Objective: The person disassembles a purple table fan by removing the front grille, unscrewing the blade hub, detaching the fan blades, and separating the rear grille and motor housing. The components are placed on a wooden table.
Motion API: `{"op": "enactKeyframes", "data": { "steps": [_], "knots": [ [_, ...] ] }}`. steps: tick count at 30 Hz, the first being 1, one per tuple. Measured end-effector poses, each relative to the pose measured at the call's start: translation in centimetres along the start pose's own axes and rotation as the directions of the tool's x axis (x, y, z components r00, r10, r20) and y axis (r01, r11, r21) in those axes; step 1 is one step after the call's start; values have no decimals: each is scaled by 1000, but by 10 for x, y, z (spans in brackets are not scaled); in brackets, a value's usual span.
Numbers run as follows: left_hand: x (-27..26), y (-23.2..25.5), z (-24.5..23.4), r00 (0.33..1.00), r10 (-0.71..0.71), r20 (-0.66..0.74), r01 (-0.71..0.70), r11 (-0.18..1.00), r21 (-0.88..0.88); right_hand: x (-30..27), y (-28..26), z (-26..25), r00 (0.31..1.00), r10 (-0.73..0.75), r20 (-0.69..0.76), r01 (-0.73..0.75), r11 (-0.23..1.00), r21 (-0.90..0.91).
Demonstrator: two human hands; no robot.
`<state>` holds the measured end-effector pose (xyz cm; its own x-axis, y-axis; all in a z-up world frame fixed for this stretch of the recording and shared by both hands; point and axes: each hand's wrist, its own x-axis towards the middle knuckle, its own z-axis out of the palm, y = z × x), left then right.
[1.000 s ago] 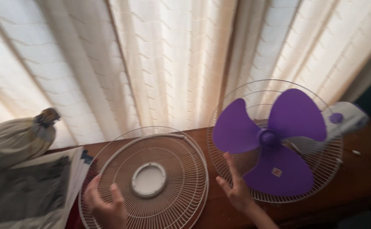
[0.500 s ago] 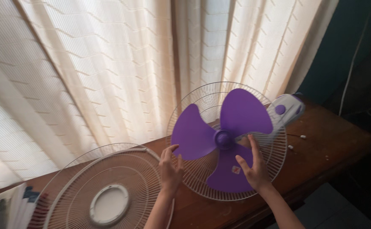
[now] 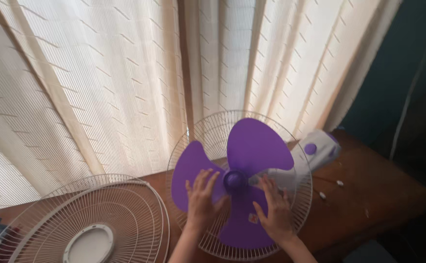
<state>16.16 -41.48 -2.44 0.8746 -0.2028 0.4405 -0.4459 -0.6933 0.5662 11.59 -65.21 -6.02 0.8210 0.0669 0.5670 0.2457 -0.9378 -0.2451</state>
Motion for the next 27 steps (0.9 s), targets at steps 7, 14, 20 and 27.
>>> {"op": "enactKeyframes", "data": {
  "steps": [7, 14, 20, 27],
  "knots": [
    [9, 11, 20, 998, -60, -25, 59, 998, -19, 47, 13, -32, 985, -103, 139, 134, 963, -234],
    [1, -16, 51, 992, -128, 9, 129, 990, -65, 77, -22, -58, 975, -174, -138, 132, 953, -272],
    [-4, -28, 87, 951, -253, -176, 164, 899, -407, 59, -83, -37, 974, 208, -93, -215, 974, -69],
    [10, -44, 92, 745, -571, 346, 427, 8, -904, 51, -106, -3, 842, 525, 127, -486, 839, -245]
  ]
}}
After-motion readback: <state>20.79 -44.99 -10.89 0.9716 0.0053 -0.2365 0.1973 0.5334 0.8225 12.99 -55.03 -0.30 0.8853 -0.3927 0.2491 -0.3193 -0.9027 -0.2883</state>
